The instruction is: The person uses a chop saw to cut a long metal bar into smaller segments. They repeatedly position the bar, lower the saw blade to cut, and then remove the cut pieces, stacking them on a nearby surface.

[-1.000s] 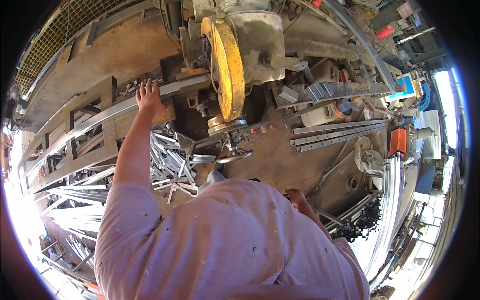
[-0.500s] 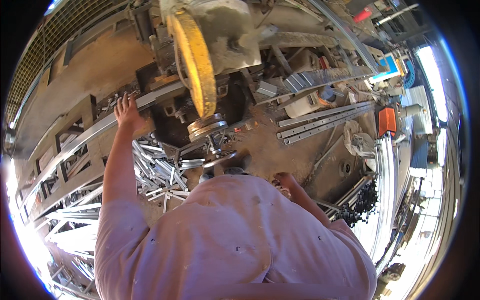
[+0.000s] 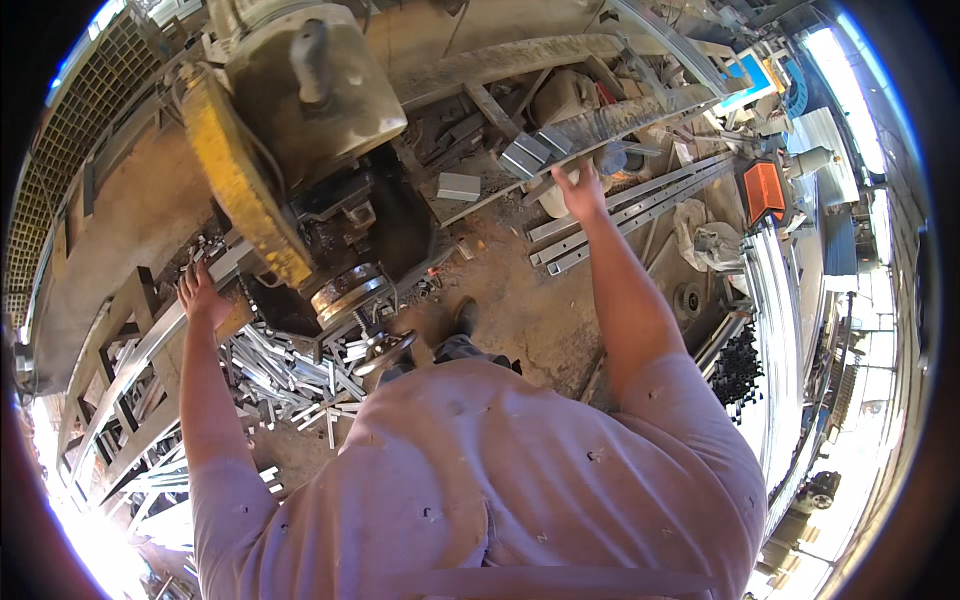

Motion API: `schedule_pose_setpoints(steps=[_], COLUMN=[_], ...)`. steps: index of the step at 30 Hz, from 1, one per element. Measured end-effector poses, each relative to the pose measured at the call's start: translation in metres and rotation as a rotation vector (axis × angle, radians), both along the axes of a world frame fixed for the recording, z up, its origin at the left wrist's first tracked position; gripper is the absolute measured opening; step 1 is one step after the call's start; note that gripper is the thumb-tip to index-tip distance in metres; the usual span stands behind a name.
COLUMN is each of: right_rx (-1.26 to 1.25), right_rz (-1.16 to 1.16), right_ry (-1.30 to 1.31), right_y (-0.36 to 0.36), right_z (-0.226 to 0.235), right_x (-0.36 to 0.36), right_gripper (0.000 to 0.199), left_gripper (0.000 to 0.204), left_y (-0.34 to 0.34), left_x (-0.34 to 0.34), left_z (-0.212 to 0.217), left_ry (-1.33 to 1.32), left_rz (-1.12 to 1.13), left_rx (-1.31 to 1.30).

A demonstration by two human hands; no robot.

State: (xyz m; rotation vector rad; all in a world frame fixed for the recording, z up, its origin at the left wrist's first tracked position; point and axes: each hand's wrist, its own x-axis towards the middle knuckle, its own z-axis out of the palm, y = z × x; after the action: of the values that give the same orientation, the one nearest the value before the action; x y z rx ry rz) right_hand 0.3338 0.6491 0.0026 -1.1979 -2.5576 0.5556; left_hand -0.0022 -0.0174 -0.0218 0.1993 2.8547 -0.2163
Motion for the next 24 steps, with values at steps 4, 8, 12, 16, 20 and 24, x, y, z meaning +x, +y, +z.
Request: schedule_pose_setpoints(steps=[4, 8, 12, 16, 20, 24], right_rx=[0.025, -0.106, -0.067, 0.035, 0.040, 0.010], right_rz=[-0.043, -0.043, 0.122, 0.243, 0.193, 0.072], right_ry=[-0.186, -0.440, -0.457, -0.600, -0.582, -0.643], right_y=[0.045, 0.059, 0.042, 0.007, -0.002, 0.010], right_z=[-0.002, 0.004, 0.006, 0.039, 0.039, 0.041], right_x=[-0.047, -0.073, -0.092, -0.087, -0.091, -0.097], right_gripper=[0.100, 0.103, 0.108, 0.129, 0.130, 0.124], left_gripper=[0.123, 0.122, 0.116, 0.108, 0.100, 0.100], left_y=[-0.008, -0.002, -0.035, -0.038, -0.034, -0.031], left_x=[-0.008, -0.014, -0.025, -0.031, -0.035, -0.035], left_z=[-0.014, -0.027, -0.049, -0.052, -0.049, -0.047], left_ry=[0.009, 0.008, -0.016, -0.140, -0.267, -0.239], left_rz=[0.029, 0.003, -0.017, -0.073, -0.121, -0.093], left_rx=[-0.036, -0.070, -0.189, -0.267, -0.237, -0.268])
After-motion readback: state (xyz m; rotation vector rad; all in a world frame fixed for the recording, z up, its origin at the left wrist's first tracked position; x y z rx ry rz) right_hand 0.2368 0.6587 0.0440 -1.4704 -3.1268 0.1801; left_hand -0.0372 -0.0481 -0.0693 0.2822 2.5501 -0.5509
